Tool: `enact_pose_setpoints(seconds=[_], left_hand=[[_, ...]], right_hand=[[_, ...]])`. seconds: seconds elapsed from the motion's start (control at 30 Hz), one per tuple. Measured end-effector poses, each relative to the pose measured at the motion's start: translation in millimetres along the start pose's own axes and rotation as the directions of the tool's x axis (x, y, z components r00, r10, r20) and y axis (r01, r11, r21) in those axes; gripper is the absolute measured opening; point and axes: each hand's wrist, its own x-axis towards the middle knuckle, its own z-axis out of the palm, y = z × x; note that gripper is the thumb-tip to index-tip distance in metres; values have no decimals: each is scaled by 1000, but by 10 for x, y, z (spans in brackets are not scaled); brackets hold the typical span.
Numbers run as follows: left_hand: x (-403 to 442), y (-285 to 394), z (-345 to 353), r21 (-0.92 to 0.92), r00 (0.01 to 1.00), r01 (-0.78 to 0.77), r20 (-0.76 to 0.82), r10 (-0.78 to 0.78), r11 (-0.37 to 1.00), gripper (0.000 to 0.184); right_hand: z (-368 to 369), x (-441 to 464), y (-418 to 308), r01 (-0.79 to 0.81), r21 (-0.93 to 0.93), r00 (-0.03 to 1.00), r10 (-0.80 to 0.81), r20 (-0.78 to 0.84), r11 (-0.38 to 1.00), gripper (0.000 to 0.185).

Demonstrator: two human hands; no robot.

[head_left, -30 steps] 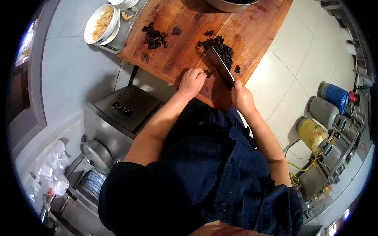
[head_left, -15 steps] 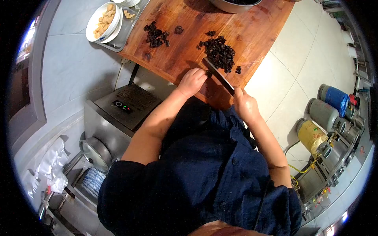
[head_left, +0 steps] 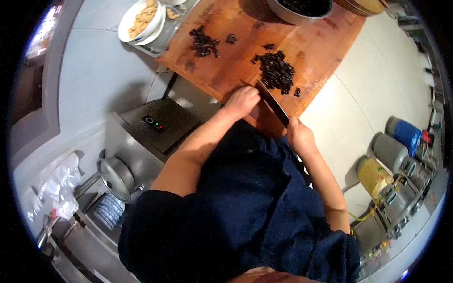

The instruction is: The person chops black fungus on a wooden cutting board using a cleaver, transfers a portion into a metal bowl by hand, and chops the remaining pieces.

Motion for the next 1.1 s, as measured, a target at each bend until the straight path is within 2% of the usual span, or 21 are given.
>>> enact_pose_setpoints(seconds=[0.03, 0.13, 0.23, 0.33, 0.37, 0.4, 0.47, 0.53, 0.67, 0.7, 0.8, 0.83, 0.87, 0.93, 0.97, 1.0, 1.07, 1.1], left_hand=[[-4, -16, 38, -7, 996, -32, -86, 32, 999, 10], [3, -19, 7, -72, 998, -20, -55, 16, 997, 9], [-14, -42, -41, -251, 984, 178, 35, -175, 951, 9], [-45, -282, -371, -20, 870, 366, -349, -349, 931, 13], [-85, -416, -480, 9, 829, 448, -379, -412, 894, 16], [-107, -571, -582, 33, 780, 528, -413, -470, 848, 20], [-122, -799, -752, 205, 774, 592, -412, -480, 779, 24], [-82, -993, -863, 308, 819, 548, -388, -423, 777, 31], [59, -1208, -994, 359, 818, 571, -323, -476, 738, 25], [101, -1202, -1026, 388, 820, 566, -353, -450, 728, 19], [220, -1191, -959, 67, 663, 685, -470, -583, 725, 16], [262, -1141, -926, -219, 550, 718, -405, -730, 661, 16], [288, -1059, -872, -481, 442, 702, -284, -851, 525, 16], [383, -769, -795, -839, 276, 537, 79, -958, 85, 16], [412, -585, -772, -916, 287, 393, 211, -934, -86, 18], [429, -434, -722, -904, 276, 402, 270, -922, -145, 19], [452, -187, -598, -871, 253, 418, 383, -888, -256, 20], [448, -86, -531, -833, 308, 495, 435, -846, -248, 20]], right_hand=[[8, 13, -26, -49, 36, 998, 48, 40, 998, 14], [210, 126, 82, -43, 36, 999, 42, 12, 998, 15], [320, 238, 47, -7, 25, 986, 11, -165, 1000, 17], [184, 195, -71, 54, 40, 992, -49, -115, 998, 14], [164, 173, -86, 54, 48, 999, -54, -9, 997, 13], [167, 175, -105, 83, 51, 996, -84, 6, 995, 12], [164, 199, -131, 142, 51, 989, -144, 31, 989, 12], [173, 247, -56, 86, 36, 996, -86, -10, 996, 11], [85, 354, 133, -101, -7, 989, 99, -108, 995, 10], [92, 363, 184, -29, 20, 982, 32, -184, 999, 9], [127, 339, 209, -60, 21, 986, 62, -152, 998, 10], [135, 335, 212, -55, 24, 986, 58, -154, 998, 11], [147, 327, 217, -55, 27, 986, 58, -154, 998, 11], [147, 314, 231, -39, 42, 981, 46, -188, 998, 12], [144, 317, 227, -21, 54, 975, 33, -220, 998, 12], [142, 317, 235, -5, 64, 967, 21, -253, 998, 13], [138, 324, 268, -28, 60, 978, 40, -203, 998, 14], [108, 333, 250, -46, 57, 982, 56, -179, 997, 15]])
